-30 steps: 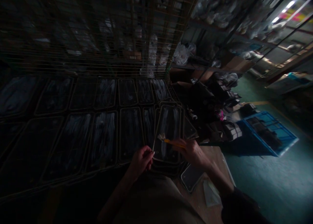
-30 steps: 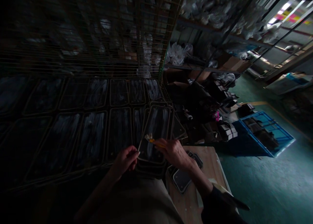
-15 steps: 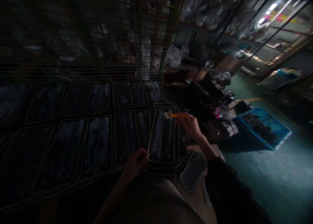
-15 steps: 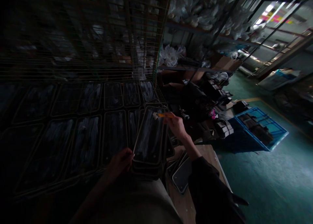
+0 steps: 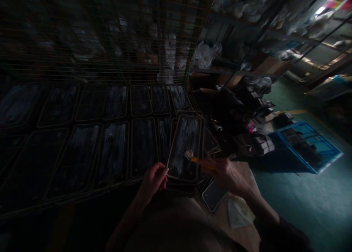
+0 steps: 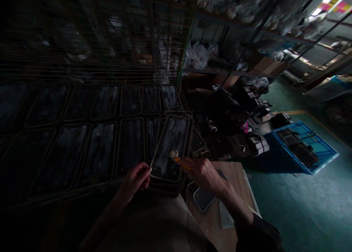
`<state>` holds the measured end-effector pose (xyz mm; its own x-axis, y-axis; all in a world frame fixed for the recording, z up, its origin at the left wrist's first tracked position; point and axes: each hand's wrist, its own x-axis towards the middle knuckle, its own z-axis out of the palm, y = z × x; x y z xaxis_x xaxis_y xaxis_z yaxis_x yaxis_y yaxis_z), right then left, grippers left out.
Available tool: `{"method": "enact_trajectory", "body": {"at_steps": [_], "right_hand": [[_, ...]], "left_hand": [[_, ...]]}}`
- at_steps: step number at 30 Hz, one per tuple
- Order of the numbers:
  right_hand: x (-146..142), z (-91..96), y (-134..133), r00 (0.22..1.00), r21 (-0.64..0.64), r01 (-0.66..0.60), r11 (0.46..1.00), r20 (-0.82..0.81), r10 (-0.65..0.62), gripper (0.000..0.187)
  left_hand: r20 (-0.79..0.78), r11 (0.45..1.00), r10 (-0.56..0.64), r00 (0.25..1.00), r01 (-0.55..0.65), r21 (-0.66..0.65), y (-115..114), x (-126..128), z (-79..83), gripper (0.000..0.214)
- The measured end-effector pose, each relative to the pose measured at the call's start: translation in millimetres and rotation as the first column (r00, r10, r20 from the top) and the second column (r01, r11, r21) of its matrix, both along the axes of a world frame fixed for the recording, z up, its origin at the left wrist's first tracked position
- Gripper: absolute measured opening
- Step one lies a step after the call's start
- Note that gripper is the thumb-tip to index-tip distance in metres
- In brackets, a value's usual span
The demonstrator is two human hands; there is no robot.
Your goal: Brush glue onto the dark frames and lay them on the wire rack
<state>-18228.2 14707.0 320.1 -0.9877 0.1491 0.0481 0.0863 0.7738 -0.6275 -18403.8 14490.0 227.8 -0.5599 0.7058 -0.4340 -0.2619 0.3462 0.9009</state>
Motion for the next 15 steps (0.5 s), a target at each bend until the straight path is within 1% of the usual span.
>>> {"method": "enact_trajectory", "body": {"at_steps": [2, 3, 5, 7, 9, 12, 13, 15], "right_hand": [[8.3, 10.6, -3.7, 0.998, -0.128, -0.014, 0.992, 0.058, 0.022, 0.027], [8.6, 13.6, -2.6, 0.998, -0.183, 0.004, 0.983, 0.056, 0.006, 0.026], [2.0, 13.8, 2.5, 0.996, -0.251, 0.086, 0.964, -0.001, -0.090, 0.026], [-10.9, 6.3, 6.2, 0.972, -0.267, 0.180, 0.947, -0.101, -0.214, 0.027], [-24.7, -6.2, 4.0, 0.948, -0.242, 0.219, 0.945, -0.175, -0.265, 0.028], [-34.4, -24.6, -11.4, 0.958, -0.183, 0.181, 0.966, -0.191, -0.215, 0.028], [-33.2, -28.6, -18.4, 0.967, -0.180, 0.159, 0.971, -0.169, -0.190, 0.028], [-24.8, -32.5, -32.1, 0.982, -0.221, 0.130, 0.966, -0.109, -0.157, 0.028]], "left_hand": [[-0.005, 1.000, -0.005, 1.000, 0.005, 0.004, -0.7, 1.3, 0.4, 0.028], [-0.004, 1.000, -0.007, 1.000, 0.007, 0.002, -0.8, 1.6, 1.1, 0.029], [0.007, 1.000, -0.007, 1.000, 0.007, -0.011, -0.6, 1.6, 3.3, 0.030], [0.016, 1.000, 0.000, 1.000, 0.000, -0.026, -0.1, 0.9, 5.5, 0.030], [0.005, 0.999, -0.008, 1.000, 0.008, -0.043, 0.4, -0.4, 6.2, 0.029], [-0.025, 0.997, -0.029, 0.999, 0.027, -0.070, 1.0, -2.2, 3.7, 0.028], [-0.031, 0.997, -0.028, 0.999, 0.025, -0.074, 1.2, -2.4, 2.3, 0.027], [-0.035, 0.997, -0.013, 0.999, 0.011, -0.074, 1.7, -2.1, -0.1, 0.026]]}}
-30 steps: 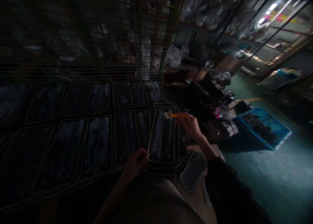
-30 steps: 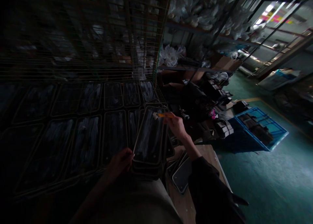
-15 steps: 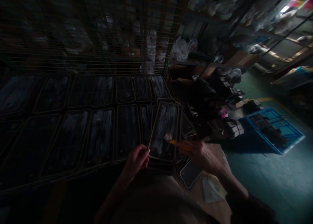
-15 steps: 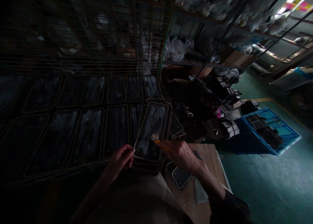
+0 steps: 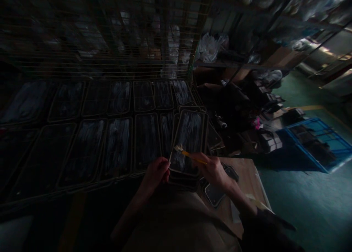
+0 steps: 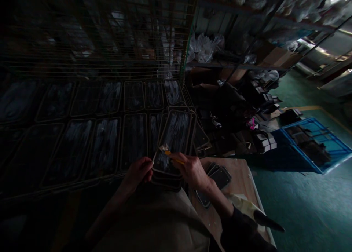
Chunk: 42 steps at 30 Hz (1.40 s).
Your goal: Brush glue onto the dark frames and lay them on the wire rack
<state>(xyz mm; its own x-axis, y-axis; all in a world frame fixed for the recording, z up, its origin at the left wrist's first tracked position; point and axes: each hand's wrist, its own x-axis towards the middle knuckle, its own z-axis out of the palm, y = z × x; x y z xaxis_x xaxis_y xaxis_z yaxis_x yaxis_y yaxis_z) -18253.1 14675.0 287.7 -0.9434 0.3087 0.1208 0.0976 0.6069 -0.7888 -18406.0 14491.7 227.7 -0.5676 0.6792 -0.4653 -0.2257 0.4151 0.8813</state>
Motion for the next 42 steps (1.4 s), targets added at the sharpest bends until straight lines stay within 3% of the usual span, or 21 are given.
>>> {"method": "enact_trajectory", "body": {"at_steps": [5, 10, 15, 18, 21, 27, 32, 38, 42], "right_hand": [[32.6, 3.4, -17.1, 0.995, -0.246, -0.005, 0.969, 0.098, 0.030, 0.026], [53.2, -3.4, 3.3, 0.992, -0.434, 0.045, 0.900, 0.129, 0.012, 0.027], [64.7, -0.4, 28.2, 0.946, -0.306, 0.323, 0.896, 0.070, -0.317, 0.026], [65.5, 9.2, 29.3, 0.965, -0.260, 0.261, 0.930, 0.089, -0.246, 0.025], [56.4, 10.9, 33.4, 0.987, -0.309, 0.147, 0.940, 0.109, -0.119, 0.026], [25.1, 0.9, 51.9, 0.928, -0.354, 0.309, 0.883, -0.089, -0.361, 0.029], [1.3, -5.2, 60.6, 0.985, -0.388, 0.125, 0.913, -0.063, -0.161, 0.032], [-47.7, -19.8, 115.9, 0.843, -0.366, 0.376, 0.851, -0.247, -0.478, 0.041], [-67.9, -24.0, 122.1, 0.802, -0.358, 0.398, 0.845, -0.312, -0.510, 0.039]], "left_hand": [[0.012, 1.000, 0.022, 1.000, -0.022, 0.006, 0.2, 3.1, -1.1, 0.024], [-0.029, 1.000, -0.002, 1.000, 0.002, -0.009, -0.2, 4.2, -0.9, 0.025], [-0.035, 1.000, -0.001, 0.999, 0.000, -0.018, -0.3, 4.6, -1.7, 0.026], [-0.037, 1.000, -0.009, 0.999, 0.008, -0.007, -0.7, 3.4, -1.2, 0.027], [-0.056, 0.999, -0.035, 0.998, 0.034, -0.025, 0.0, 1.2, 0.1, 0.027], [-0.112, 0.996, -0.077, 0.991, 0.073, -0.045, 3.5, -1.3, 0.3, 0.029], [-0.123, 0.998, -0.069, 0.990, 0.067, -0.021, 2.3, -2.1, -3.6, 0.031], [-0.127, 0.999, -0.045, 0.991, 0.043, -0.016, 3.4, -3.1, -0.5, 0.037], [-0.172, 1.000, -0.027, 0.985, 0.026, -0.012, 4.7, -2.8, 1.3, 0.034]]}}
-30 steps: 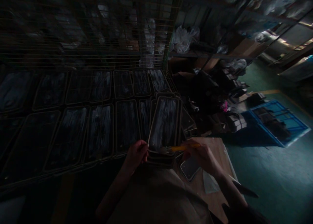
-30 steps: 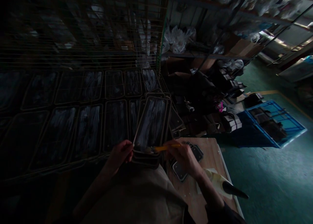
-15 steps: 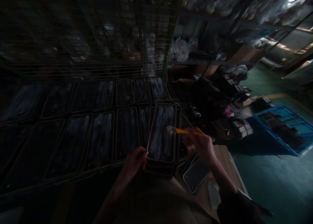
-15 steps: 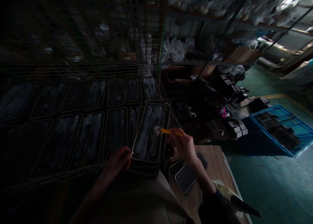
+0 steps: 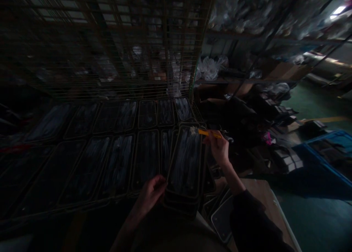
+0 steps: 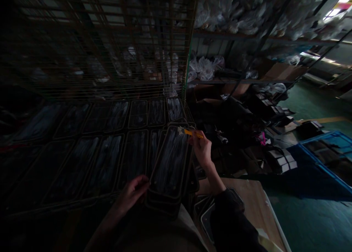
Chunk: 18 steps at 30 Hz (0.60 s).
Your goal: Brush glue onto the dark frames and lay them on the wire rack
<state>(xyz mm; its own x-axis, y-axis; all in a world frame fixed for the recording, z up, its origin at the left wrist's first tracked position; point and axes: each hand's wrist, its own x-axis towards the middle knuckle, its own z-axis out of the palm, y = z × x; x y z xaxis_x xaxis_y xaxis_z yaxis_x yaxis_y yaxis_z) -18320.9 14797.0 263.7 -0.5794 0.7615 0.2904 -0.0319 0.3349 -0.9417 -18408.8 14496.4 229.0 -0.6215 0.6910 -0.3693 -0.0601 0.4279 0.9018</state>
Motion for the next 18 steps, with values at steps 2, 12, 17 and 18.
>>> {"method": "enact_trajectory", "body": {"at_steps": [2, 12, 17, 18], "right_hand": [[-3.6, -1.3, -11.0, 0.998, -0.025, -0.062, 0.998, 0.004, 0.062, 0.036], [62.2, 0.9, -81.8, 0.916, -0.391, -0.322, 0.862, 0.103, 0.389, 0.030], [76.5, 5.9, -78.9, 0.995, -0.392, -0.101, 0.914, -0.043, 0.091, 0.026], [76.0, 5.0, -76.4, 0.999, -0.307, -0.008, 0.952, -0.053, -0.009, 0.026]], "left_hand": [[0.010, 1.000, 0.000, 1.000, 0.000, 0.001, -0.2, 0.8, -0.9, 0.033], [0.042, 0.997, 0.071, 0.997, -0.072, 0.024, 7.1, 2.9, -1.5, 0.036], [0.072, 1.000, -0.009, 0.997, 0.010, -0.007, 12.1, 2.6, 0.6, 0.036], [0.062, 1.000, -0.005, 0.998, 0.005, 0.008, 11.6, 3.1, 2.3, 0.035]]}}
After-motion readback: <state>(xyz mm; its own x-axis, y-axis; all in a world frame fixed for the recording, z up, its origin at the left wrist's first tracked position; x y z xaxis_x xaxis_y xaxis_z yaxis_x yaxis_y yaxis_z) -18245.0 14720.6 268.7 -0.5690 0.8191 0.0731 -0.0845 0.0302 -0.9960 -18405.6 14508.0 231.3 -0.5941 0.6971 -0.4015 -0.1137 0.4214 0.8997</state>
